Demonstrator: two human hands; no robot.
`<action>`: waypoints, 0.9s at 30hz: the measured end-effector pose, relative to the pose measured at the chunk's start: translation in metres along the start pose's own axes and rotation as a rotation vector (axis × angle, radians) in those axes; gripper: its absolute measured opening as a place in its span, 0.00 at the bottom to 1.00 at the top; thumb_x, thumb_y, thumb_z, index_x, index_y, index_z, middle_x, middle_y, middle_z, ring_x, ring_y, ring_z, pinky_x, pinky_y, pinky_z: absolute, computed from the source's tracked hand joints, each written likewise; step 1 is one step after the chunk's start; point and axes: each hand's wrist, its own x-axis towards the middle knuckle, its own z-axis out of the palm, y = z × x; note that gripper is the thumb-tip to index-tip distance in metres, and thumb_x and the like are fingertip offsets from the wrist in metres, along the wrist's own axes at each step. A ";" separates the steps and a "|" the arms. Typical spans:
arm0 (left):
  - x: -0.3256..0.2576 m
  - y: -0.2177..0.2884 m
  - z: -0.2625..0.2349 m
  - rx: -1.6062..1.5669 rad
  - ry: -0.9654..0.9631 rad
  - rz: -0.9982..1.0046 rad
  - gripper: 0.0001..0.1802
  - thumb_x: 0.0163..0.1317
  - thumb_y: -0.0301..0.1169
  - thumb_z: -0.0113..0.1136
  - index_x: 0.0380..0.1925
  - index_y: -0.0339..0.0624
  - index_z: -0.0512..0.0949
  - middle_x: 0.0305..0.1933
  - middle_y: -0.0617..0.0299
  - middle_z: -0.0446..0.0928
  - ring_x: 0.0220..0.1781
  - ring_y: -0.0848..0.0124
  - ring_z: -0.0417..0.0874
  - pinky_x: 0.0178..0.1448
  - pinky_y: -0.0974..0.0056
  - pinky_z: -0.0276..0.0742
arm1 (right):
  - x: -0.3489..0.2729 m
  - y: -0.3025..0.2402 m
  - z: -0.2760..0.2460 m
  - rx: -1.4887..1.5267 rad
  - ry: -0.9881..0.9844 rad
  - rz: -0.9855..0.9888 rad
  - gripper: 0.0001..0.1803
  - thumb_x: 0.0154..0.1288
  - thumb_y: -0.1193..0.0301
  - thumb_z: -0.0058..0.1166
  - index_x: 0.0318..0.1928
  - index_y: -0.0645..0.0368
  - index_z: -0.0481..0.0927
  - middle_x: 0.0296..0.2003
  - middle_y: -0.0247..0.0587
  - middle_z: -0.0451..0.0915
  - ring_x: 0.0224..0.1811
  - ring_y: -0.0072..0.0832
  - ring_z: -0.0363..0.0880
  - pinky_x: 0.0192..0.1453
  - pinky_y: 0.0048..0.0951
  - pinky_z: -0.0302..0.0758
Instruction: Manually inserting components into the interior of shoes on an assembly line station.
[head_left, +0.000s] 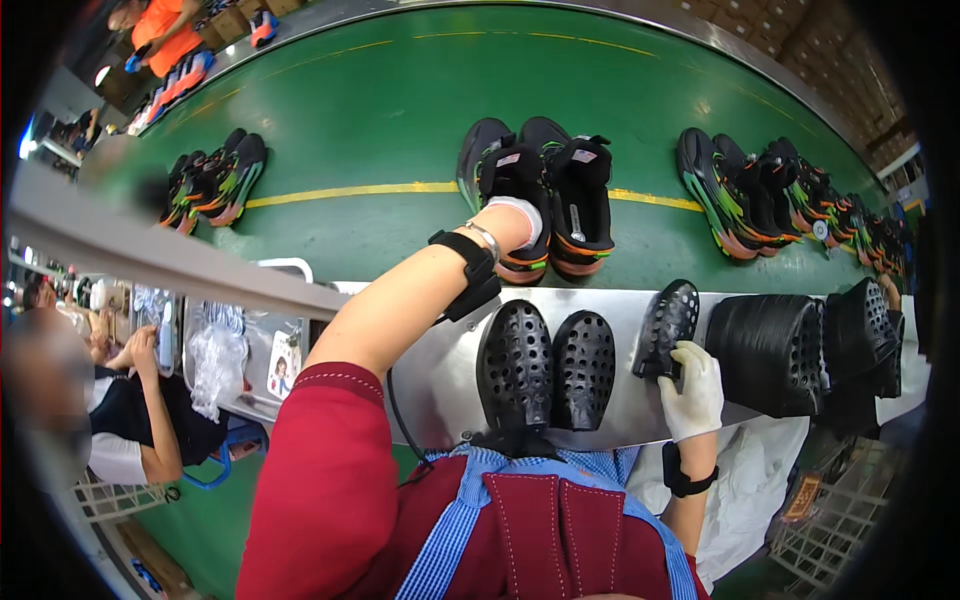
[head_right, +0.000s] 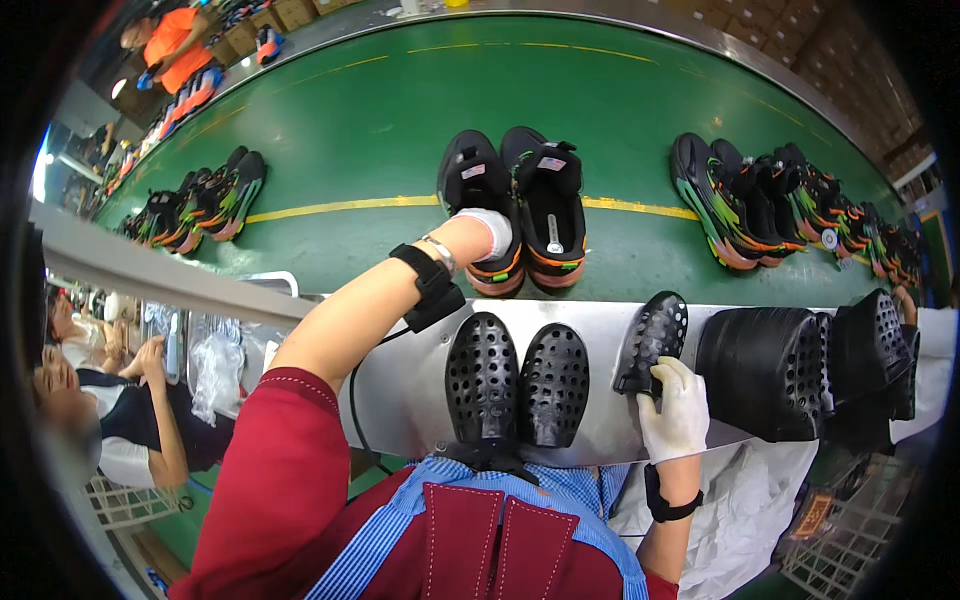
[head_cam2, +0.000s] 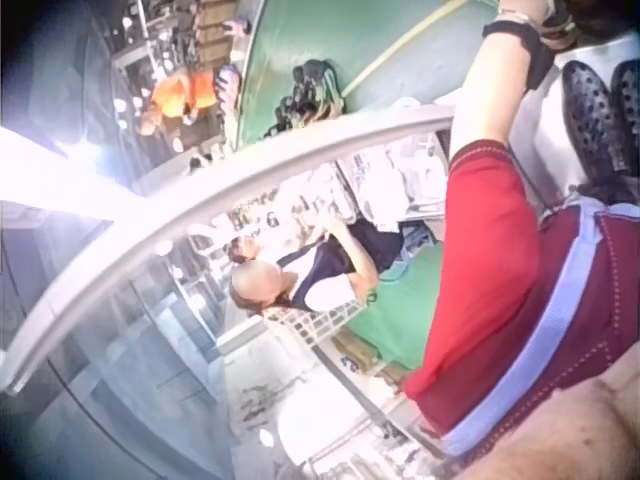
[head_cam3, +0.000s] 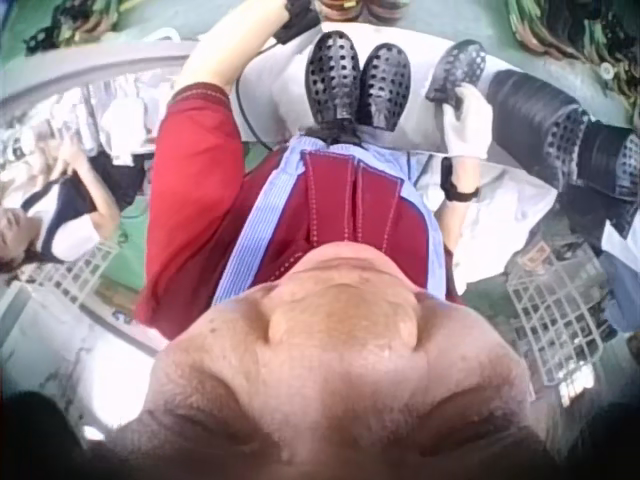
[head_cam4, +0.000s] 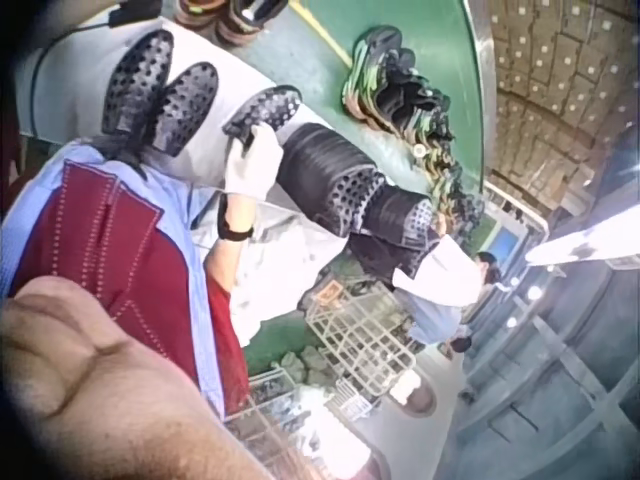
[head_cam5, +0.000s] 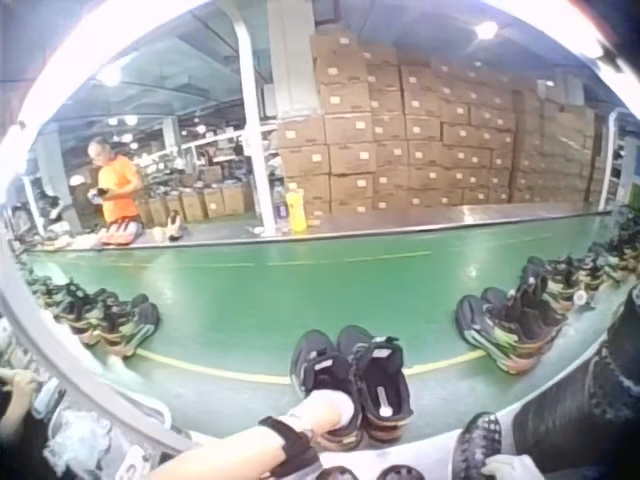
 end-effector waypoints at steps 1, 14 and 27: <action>-0.002 -0.007 0.005 -0.015 0.049 0.008 0.16 0.57 0.35 0.55 0.41 0.41 0.84 0.46 0.48 0.82 0.48 0.54 0.84 0.49 0.56 0.79 | 0.002 -0.001 0.003 0.026 -0.004 -0.006 0.23 0.41 0.80 0.65 0.42 0.58 0.76 0.48 0.42 0.78 0.48 0.43 0.75 0.55 0.38 0.72; -0.043 0.006 -0.019 -0.057 0.379 -0.143 0.16 0.50 0.38 0.63 0.39 0.46 0.85 0.44 0.52 0.83 0.47 0.60 0.84 0.50 0.58 0.79 | 0.001 -0.021 -0.036 0.054 0.129 -0.226 0.24 0.43 0.86 0.60 0.45 0.62 0.74 0.49 0.48 0.76 0.52 0.46 0.74 0.57 0.39 0.71; -0.176 0.031 -0.027 -1.967 -0.043 0.816 0.43 0.66 0.60 0.48 0.70 0.43 0.54 0.70 0.50 0.62 0.69 0.59 0.67 0.69 0.54 0.67 | 0.061 -0.121 -0.082 0.319 0.029 -0.580 0.21 0.44 0.80 0.61 0.43 0.58 0.77 0.48 0.41 0.78 0.48 0.42 0.75 0.52 0.37 0.74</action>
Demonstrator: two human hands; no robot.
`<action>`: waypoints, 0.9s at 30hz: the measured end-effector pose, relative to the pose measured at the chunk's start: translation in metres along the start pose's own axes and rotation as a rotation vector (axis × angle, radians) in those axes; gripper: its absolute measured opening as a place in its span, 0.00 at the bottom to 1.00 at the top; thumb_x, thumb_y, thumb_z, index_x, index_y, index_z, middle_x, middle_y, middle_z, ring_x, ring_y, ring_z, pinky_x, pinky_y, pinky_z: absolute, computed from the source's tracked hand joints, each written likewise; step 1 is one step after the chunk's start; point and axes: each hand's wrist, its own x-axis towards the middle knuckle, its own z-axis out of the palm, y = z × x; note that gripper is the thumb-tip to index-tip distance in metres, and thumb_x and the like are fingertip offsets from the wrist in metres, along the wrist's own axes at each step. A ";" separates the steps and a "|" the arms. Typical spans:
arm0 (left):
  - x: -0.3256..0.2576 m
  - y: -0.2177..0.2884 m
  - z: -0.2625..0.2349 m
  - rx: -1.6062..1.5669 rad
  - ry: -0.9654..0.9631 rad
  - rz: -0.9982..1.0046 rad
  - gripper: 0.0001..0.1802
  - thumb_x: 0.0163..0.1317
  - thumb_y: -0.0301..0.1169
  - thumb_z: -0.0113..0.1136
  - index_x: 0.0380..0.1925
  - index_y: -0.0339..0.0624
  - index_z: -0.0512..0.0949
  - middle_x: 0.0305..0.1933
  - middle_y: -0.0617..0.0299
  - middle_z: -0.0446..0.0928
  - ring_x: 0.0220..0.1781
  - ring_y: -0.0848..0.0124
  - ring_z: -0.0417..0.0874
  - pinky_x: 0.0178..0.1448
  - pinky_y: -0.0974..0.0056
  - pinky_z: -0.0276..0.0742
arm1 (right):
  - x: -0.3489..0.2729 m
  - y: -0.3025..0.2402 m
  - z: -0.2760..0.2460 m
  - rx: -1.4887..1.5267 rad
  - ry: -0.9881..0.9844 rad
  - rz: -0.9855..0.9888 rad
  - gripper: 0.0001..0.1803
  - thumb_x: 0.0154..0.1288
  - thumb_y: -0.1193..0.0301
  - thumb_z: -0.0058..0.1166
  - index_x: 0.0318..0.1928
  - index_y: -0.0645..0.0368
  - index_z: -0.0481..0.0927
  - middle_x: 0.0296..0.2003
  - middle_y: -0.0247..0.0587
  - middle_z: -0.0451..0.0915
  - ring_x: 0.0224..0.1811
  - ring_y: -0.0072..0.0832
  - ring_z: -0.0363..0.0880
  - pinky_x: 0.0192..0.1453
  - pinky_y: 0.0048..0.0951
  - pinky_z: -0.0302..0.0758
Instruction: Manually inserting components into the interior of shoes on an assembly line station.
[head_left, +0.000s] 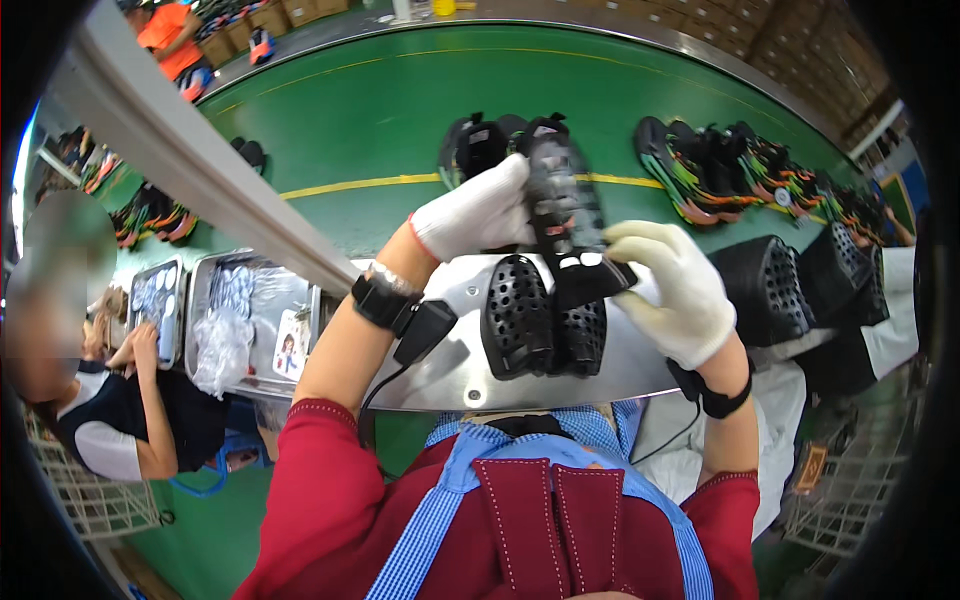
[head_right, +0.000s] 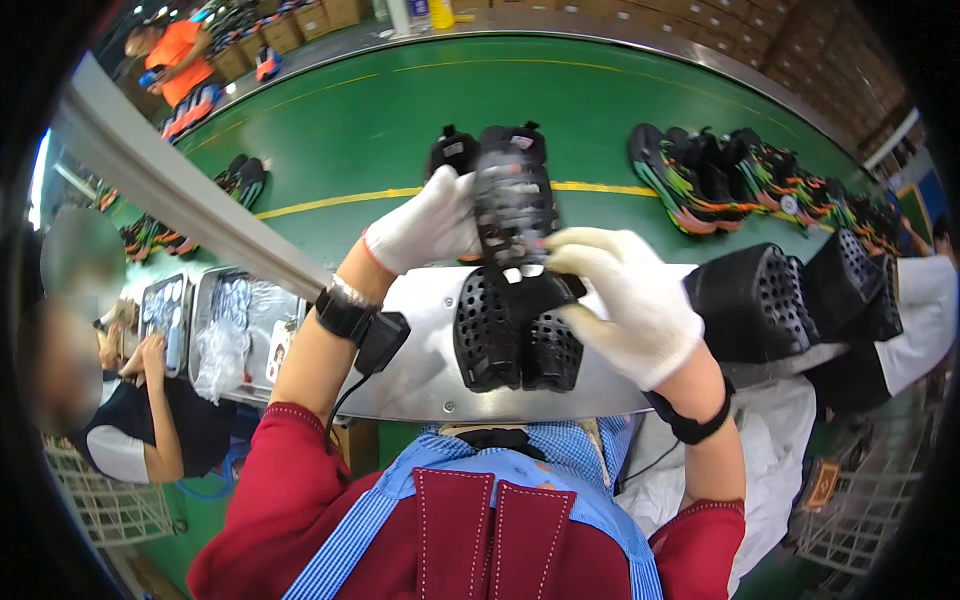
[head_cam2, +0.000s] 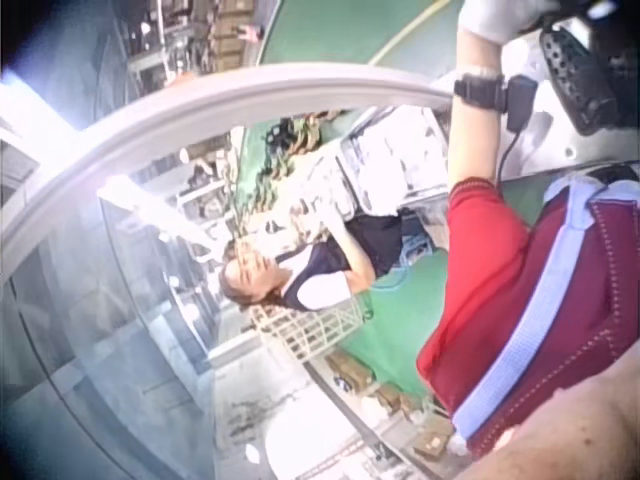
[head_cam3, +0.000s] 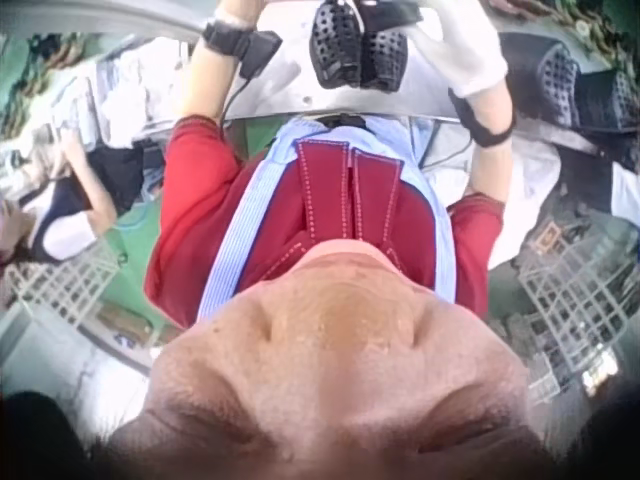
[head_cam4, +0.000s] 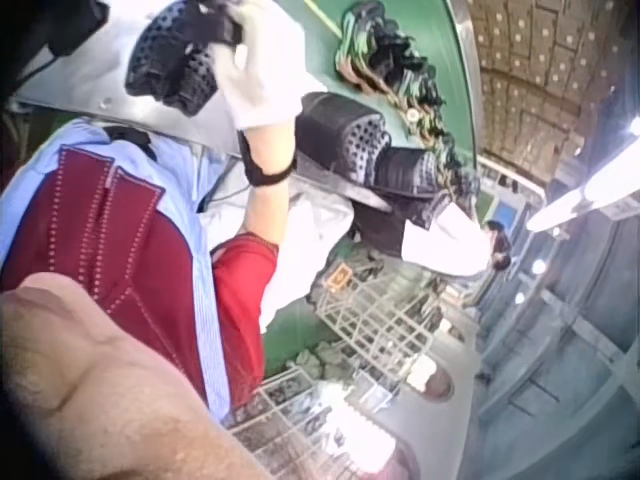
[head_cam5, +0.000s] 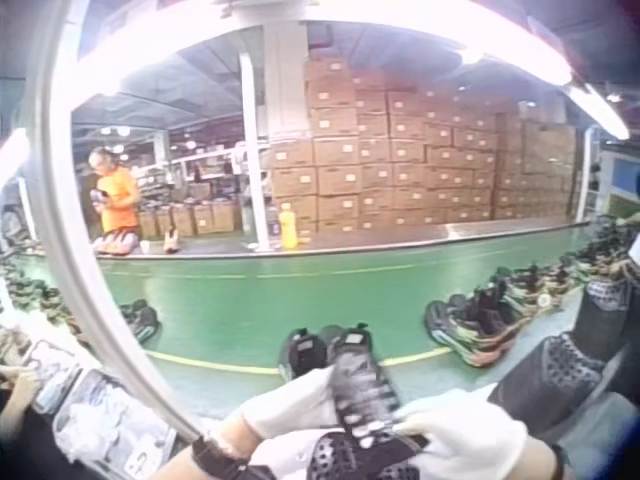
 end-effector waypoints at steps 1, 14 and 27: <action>-0.006 -0.010 -0.007 0.013 -0.038 0.033 0.44 0.64 0.62 0.47 0.70 0.44 0.54 0.70 0.50 0.62 0.70 0.58 0.67 0.70 0.53 0.65 | 0.005 -0.003 0.003 0.041 -0.046 -0.016 0.20 0.44 0.79 0.61 0.43 0.58 0.77 0.48 0.41 0.78 0.48 0.42 0.75 0.53 0.37 0.73; -0.020 -0.028 -0.014 0.217 0.506 0.265 0.23 0.61 0.33 0.62 0.56 0.45 0.71 0.41 0.67 0.78 0.39 0.78 0.80 0.46 0.69 0.77 | 0.033 0.006 0.046 0.061 -0.249 0.418 0.27 0.55 0.60 0.61 0.52 0.63 0.74 0.44 0.55 0.78 0.47 0.48 0.78 0.52 0.37 0.75; -0.007 -0.024 -0.028 0.069 0.397 0.161 0.21 0.65 0.36 0.59 0.55 0.39 0.71 0.47 0.59 0.78 0.49 0.68 0.81 0.55 0.61 0.80 | 0.063 0.005 0.035 -0.321 -0.379 0.574 0.21 0.57 0.51 0.56 0.36 0.56 0.81 0.25 0.51 0.81 0.32 0.48 0.82 0.38 0.41 0.78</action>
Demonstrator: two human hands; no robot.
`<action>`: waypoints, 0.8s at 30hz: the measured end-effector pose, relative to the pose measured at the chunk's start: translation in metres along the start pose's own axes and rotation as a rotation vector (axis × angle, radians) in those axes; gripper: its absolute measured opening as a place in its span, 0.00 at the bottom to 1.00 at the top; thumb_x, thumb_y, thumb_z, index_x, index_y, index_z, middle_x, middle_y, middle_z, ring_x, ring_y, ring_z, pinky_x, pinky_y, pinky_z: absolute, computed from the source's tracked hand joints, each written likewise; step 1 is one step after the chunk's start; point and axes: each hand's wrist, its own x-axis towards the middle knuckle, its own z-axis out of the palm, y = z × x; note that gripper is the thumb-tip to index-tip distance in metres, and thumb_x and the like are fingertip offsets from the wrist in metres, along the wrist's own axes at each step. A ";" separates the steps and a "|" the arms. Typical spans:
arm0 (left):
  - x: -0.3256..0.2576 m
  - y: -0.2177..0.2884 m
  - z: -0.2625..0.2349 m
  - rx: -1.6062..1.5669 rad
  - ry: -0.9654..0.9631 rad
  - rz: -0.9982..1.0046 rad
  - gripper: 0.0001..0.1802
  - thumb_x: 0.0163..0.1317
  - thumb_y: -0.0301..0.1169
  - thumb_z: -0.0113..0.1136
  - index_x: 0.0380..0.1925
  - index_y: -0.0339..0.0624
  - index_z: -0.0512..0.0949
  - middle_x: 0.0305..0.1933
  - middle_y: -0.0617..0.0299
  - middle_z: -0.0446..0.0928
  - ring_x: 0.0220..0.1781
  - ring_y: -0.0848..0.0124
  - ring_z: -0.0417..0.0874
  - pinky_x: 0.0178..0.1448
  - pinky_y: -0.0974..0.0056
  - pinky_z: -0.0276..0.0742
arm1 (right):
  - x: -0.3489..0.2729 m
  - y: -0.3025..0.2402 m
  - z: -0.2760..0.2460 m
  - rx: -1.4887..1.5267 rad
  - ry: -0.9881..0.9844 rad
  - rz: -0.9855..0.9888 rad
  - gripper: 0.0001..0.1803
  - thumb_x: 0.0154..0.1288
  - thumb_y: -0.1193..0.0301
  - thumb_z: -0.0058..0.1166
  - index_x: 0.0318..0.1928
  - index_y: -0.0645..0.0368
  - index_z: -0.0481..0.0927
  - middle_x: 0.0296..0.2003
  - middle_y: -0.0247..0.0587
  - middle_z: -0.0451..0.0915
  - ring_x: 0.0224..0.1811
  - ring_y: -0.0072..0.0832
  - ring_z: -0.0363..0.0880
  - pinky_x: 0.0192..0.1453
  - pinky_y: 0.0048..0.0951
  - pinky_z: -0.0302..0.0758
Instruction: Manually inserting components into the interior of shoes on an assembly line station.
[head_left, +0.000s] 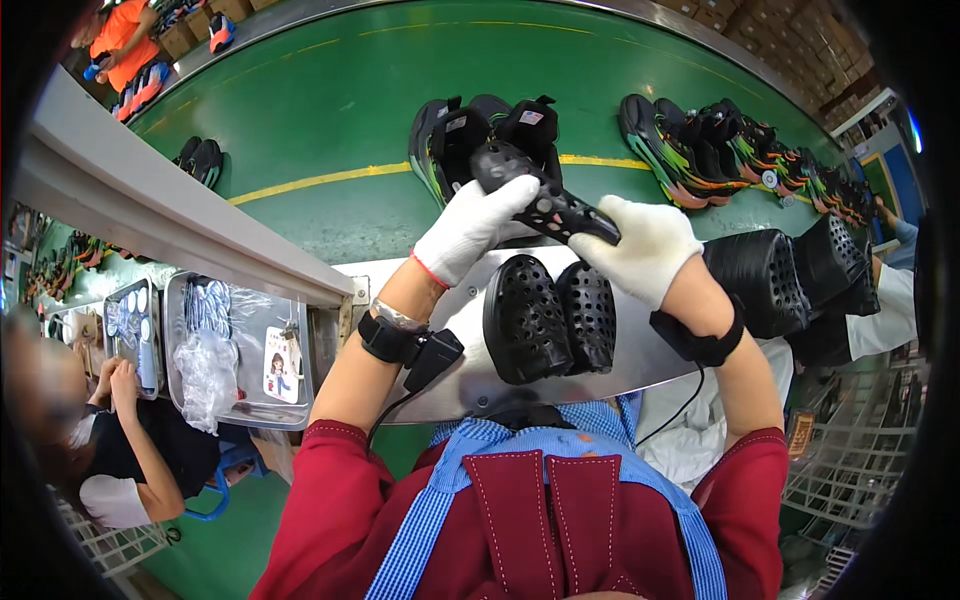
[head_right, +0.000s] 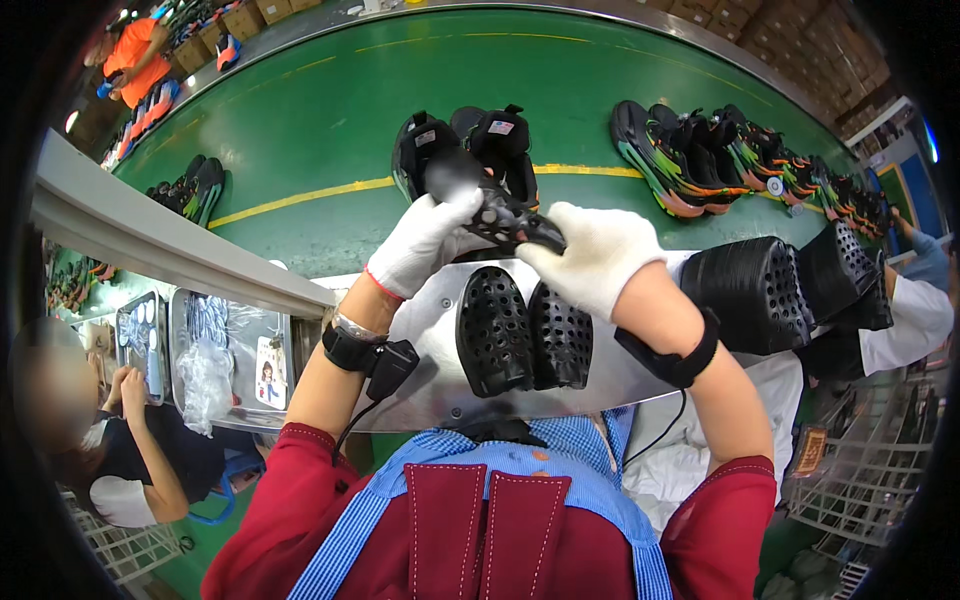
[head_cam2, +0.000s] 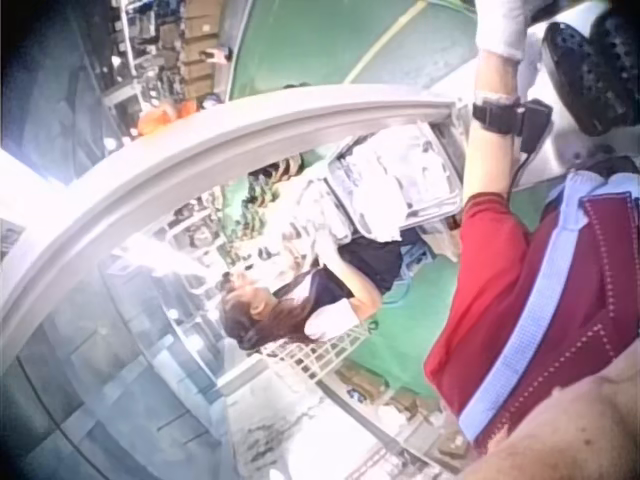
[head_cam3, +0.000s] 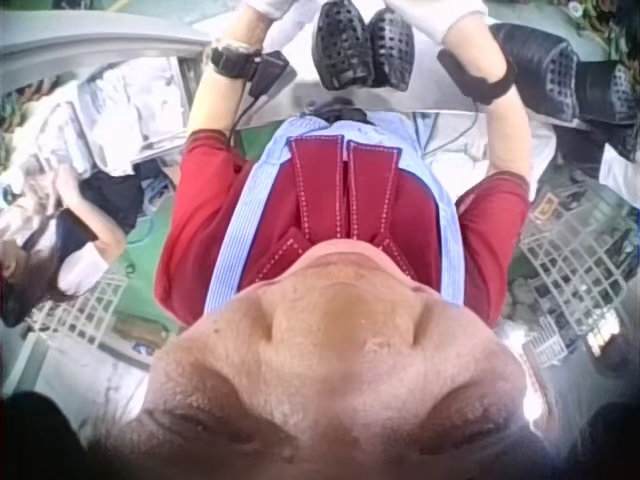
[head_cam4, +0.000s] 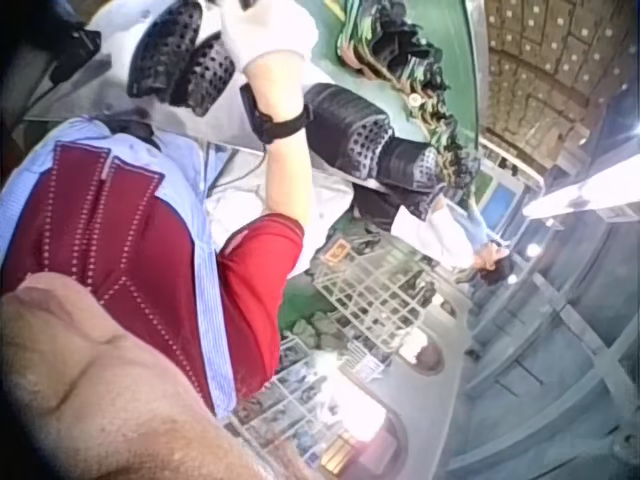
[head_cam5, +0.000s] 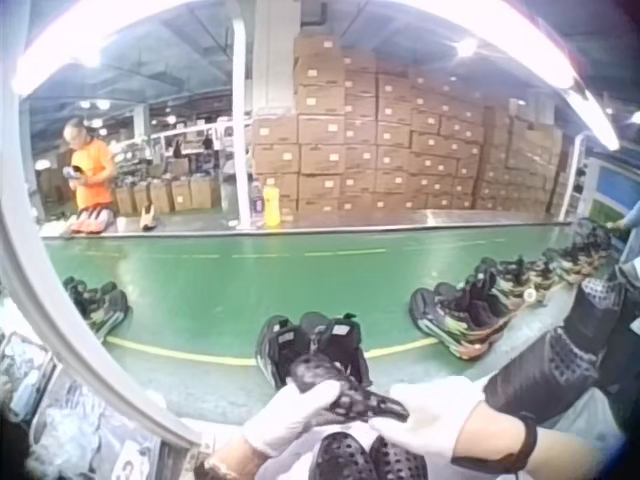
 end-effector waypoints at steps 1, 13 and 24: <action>0.002 0.001 0.000 0.171 0.038 -0.101 0.20 0.66 0.38 0.58 0.53 0.38 0.73 0.47 0.60 0.78 0.49 0.68 0.81 0.55 0.61 0.79 | 0.005 0.005 -0.003 -0.012 -0.050 0.052 0.22 0.57 0.49 0.55 0.35 0.56 0.82 0.25 0.52 0.81 0.32 0.48 0.82 0.39 0.41 0.78; 0.038 -0.033 0.008 1.571 0.057 0.227 0.17 0.60 0.39 0.57 0.35 0.34 0.79 0.41 0.47 0.76 0.45 0.51 0.80 0.50 0.53 0.76 | 0.115 0.059 -0.003 0.223 -0.356 0.260 0.28 0.48 0.48 0.57 0.19 0.65 0.80 0.16 0.43 0.76 0.18 0.32 0.71 0.25 0.32 0.67; 0.100 -0.039 -0.010 1.729 -0.389 -0.130 0.20 0.53 0.43 0.58 0.39 0.40 0.82 0.42 0.47 0.82 0.46 0.55 0.83 0.52 0.60 0.77 | 0.151 0.000 0.048 -0.169 -0.194 0.046 0.16 0.54 0.67 0.52 0.40 0.62 0.85 0.40 0.59 0.82 0.44 0.53 0.82 0.47 0.42 0.79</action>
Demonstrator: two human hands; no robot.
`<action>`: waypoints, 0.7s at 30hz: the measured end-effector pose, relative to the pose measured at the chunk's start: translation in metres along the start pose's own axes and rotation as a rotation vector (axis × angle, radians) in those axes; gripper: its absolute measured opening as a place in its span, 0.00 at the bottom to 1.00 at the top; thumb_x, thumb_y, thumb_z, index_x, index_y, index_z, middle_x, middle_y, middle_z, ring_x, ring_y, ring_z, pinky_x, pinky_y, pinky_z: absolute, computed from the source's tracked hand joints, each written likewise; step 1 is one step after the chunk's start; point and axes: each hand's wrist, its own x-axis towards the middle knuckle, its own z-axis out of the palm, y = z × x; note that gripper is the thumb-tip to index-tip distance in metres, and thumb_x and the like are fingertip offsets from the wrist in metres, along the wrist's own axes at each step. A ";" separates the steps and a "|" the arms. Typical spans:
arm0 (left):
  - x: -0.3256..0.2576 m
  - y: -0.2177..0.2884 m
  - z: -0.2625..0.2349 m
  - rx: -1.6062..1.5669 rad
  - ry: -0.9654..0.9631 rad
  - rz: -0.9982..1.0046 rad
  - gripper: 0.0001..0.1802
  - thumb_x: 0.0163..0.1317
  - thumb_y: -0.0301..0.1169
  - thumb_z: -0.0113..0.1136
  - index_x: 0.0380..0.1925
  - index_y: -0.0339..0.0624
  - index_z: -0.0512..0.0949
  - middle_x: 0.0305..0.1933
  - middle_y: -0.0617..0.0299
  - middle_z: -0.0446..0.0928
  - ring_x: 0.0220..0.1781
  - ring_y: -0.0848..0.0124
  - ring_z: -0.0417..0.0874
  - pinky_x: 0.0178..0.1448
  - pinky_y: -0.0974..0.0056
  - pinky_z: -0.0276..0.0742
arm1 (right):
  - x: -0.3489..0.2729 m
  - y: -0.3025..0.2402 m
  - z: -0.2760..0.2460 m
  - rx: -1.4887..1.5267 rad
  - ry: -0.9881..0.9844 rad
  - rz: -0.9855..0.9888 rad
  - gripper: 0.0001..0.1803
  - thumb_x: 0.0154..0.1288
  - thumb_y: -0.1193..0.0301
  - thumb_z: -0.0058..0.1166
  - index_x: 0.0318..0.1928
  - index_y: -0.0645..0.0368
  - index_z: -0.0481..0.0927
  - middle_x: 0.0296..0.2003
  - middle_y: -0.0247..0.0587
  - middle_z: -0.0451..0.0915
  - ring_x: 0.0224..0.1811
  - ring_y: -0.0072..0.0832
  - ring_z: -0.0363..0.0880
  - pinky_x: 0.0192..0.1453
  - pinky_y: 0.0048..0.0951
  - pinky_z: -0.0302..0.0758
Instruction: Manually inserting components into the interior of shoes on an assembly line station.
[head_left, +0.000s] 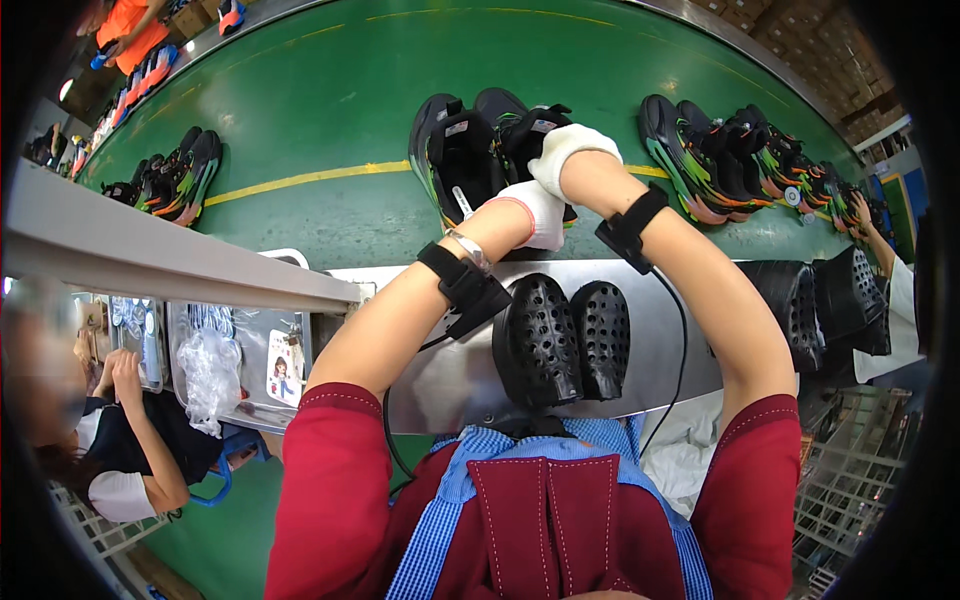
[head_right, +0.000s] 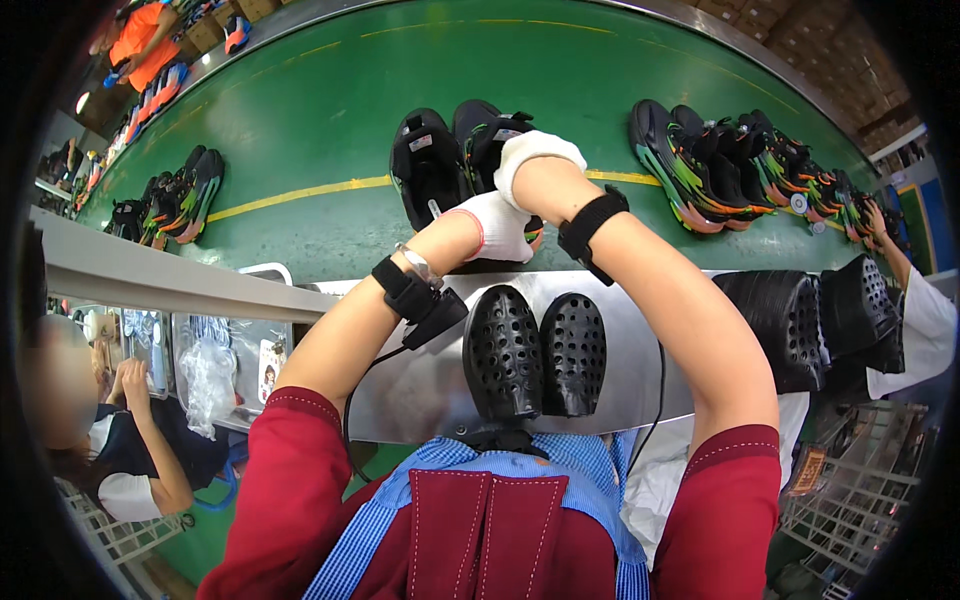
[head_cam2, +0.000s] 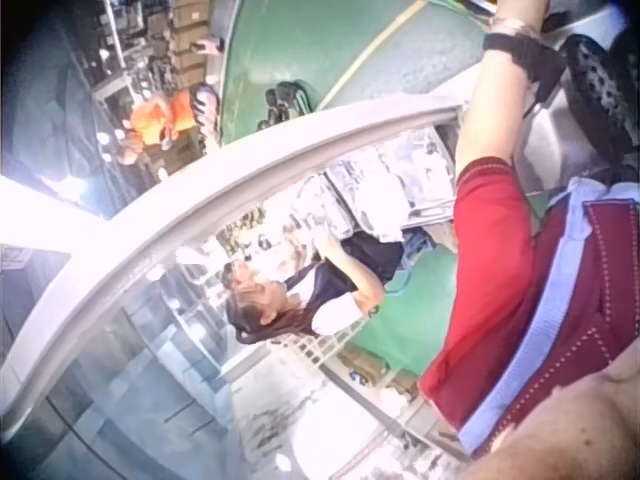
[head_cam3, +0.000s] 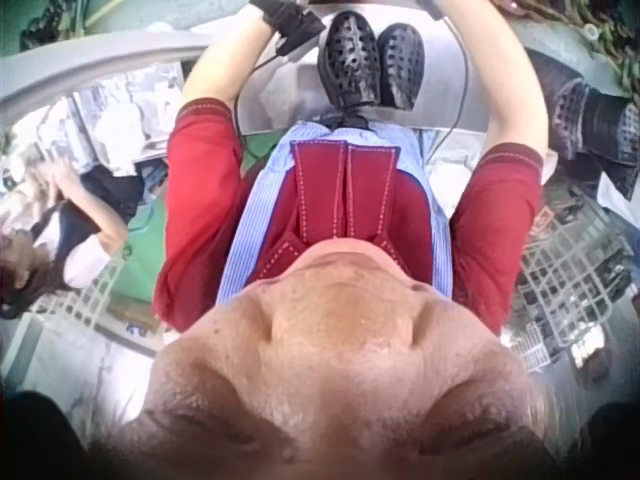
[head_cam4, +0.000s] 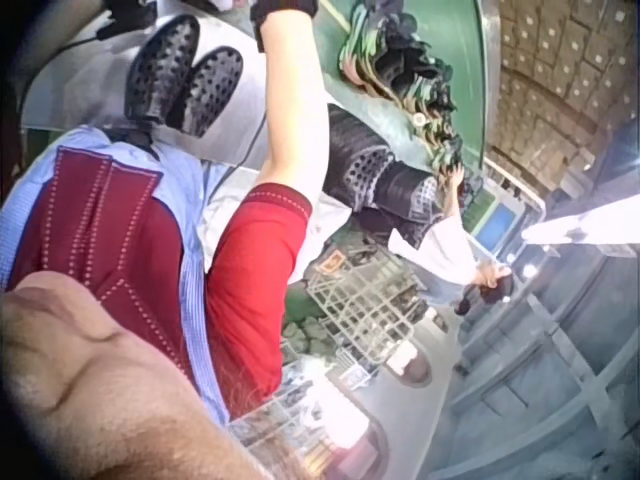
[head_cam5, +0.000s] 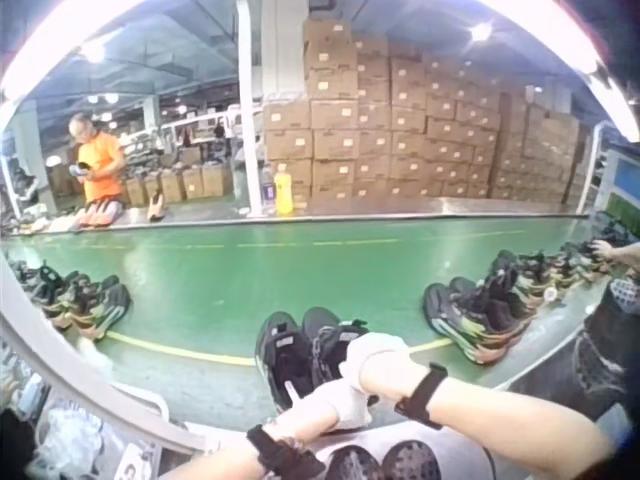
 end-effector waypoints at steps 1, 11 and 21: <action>0.001 0.005 -0.007 -0.003 -0.003 -0.001 0.20 0.53 0.43 0.58 0.39 0.40 0.82 0.42 0.47 0.82 0.46 0.55 0.83 0.52 0.60 0.77 | 0.000 0.003 0.001 0.025 0.009 -0.028 0.17 0.55 0.65 0.53 0.40 0.63 0.84 0.39 0.60 0.82 0.43 0.53 0.82 0.47 0.43 0.79; -0.006 0.003 -0.016 0.035 -0.264 -0.111 0.24 0.53 0.46 0.56 0.42 0.39 0.82 0.45 0.49 0.82 0.48 0.56 0.82 0.56 0.61 0.75 | 0.040 -0.006 0.021 -0.067 -0.212 -0.128 0.17 0.56 0.62 0.56 0.36 0.66 0.84 0.36 0.55 0.83 0.41 0.45 0.83 0.47 0.37 0.79; -0.001 -0.005 -0.017 0.017 -0.320 -0.227 0.28 0.56 0.55 0.51 0.36 0.41 0.85 0.41 0.50 0.83 0.44 0.57 0.83 0.51 0.62 0.76 | 0.082 0.009 0.065 -0.257 -0.100 -0.421 0.11 0.60 0.67 0.54 0.37 0.59 0.85 0.40 0.54 0.83 0.43 0.46 0.82 0.49 0.39 0.78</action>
